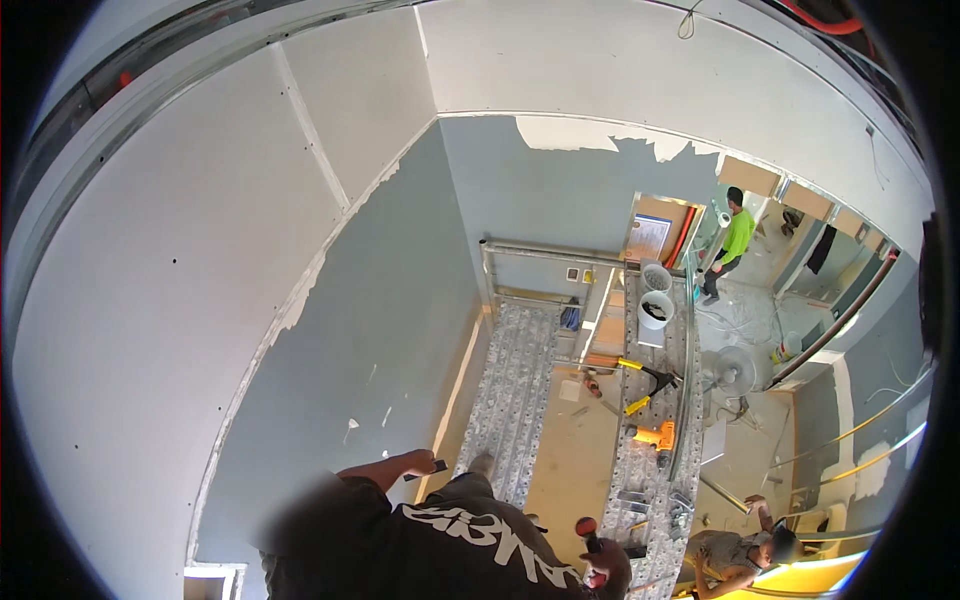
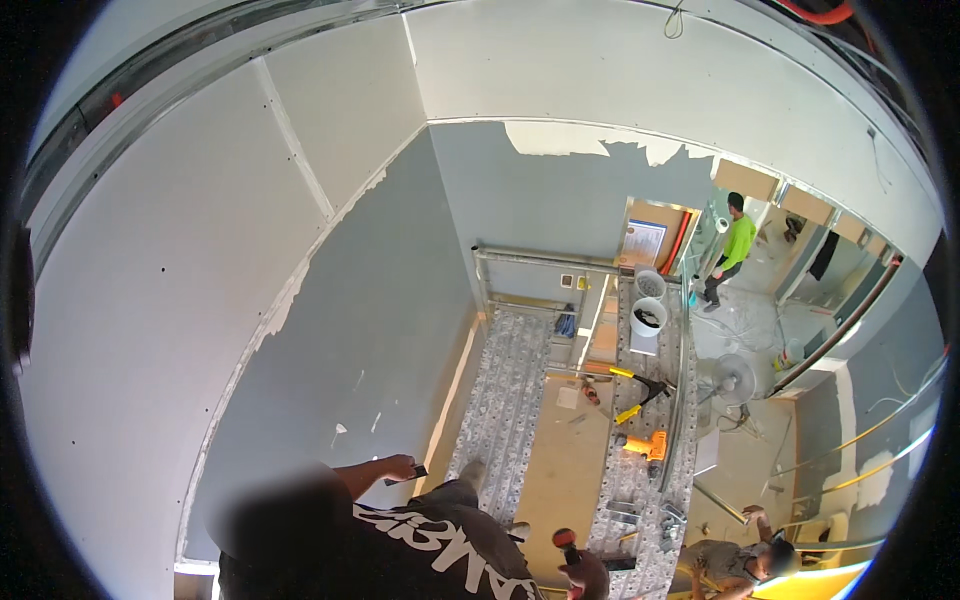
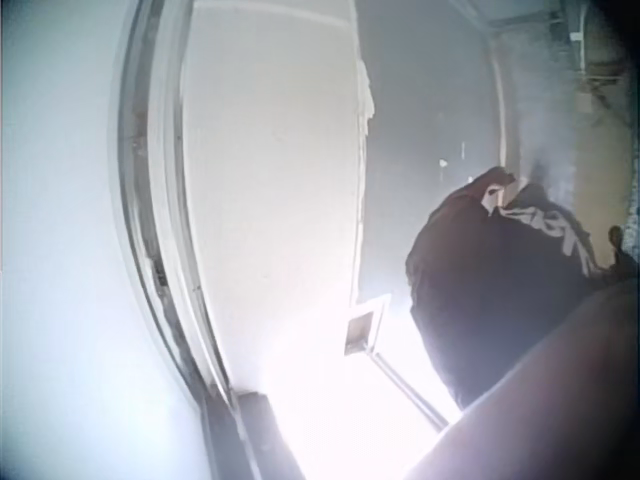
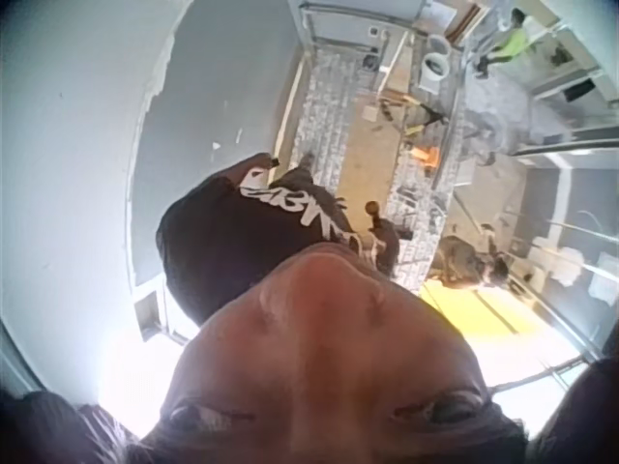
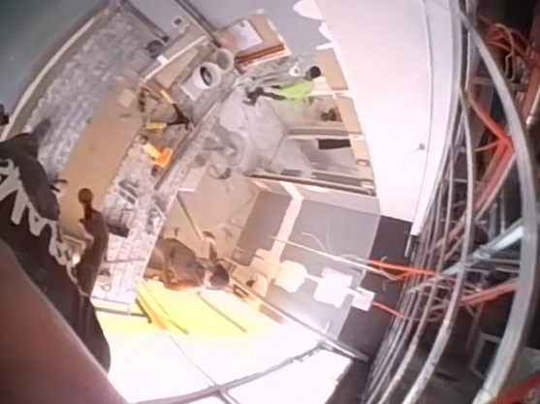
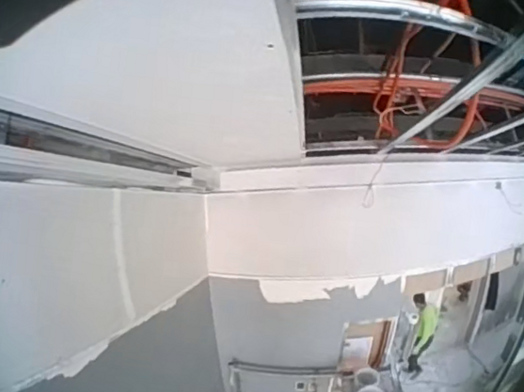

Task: The person uses tin snips to cut a metal profile while standing on scaffolding. They then use a tape measure to check the distance between ceiling frame members and hold the cut piece up to the frame.

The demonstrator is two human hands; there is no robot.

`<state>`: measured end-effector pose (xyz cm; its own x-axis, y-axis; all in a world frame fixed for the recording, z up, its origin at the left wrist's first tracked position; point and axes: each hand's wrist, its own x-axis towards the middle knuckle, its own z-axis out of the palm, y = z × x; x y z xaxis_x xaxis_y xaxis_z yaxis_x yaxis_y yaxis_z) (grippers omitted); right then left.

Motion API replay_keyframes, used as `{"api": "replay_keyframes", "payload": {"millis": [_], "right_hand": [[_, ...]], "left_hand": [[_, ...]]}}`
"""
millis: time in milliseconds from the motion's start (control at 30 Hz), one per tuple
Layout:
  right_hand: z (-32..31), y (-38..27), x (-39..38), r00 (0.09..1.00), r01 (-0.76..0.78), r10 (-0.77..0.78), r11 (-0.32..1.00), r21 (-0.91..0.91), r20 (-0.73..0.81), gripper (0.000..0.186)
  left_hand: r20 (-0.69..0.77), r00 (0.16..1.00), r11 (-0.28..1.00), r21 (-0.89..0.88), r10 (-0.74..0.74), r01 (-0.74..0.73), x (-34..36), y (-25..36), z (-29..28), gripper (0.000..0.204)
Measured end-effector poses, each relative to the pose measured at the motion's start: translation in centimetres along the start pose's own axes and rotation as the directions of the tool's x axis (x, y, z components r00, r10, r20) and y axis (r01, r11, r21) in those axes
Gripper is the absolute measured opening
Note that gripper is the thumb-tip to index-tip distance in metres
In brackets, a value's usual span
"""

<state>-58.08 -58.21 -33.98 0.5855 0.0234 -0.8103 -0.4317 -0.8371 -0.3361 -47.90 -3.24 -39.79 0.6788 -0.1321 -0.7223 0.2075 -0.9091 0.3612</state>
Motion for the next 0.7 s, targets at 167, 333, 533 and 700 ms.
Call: {"api": "replay_keyframes", "payload": {"millis": [167, 333, 533, 700], "right_hand": [[-3.1, -9.8, -3.5, 0.995, 0.096, -0.096, 0.995, -0.026, -0.003, 0.058], [-1.5, -12.6, -3.4, 0.969, 0.241, -0.238, 0.97, 0.043, -0.067, 0.059], [-0.6, -15.4, -5.4, 0.904, 0.417, -0.419, 0.908, -0.043, -0.079, 0.054], [-1.4, -18.2, -4.7, 0.923, 0.379, -0.383, 0.921, -0.093, -0.03, 0.057]], "left_hand": [[-0.051, 0.998, 0.998, 0.058, 0.043, -0.04, 0.2, -3.3, 1.3, 0.026], [-0.147, 0.987, 0.989, 0.144, 0.062, -0.04, 0.5, -6.0, 2.3, 0.03], [-0.247, 0.895, 0.604, -0.796, -0.371, 0.031, 4.3, -8.8, 2.4, 0.018], [-0.222, 0.902, 0.299, -0.948, -0.369, -0.111, 3.0, -5.6, -2.3, 0.021]]}}
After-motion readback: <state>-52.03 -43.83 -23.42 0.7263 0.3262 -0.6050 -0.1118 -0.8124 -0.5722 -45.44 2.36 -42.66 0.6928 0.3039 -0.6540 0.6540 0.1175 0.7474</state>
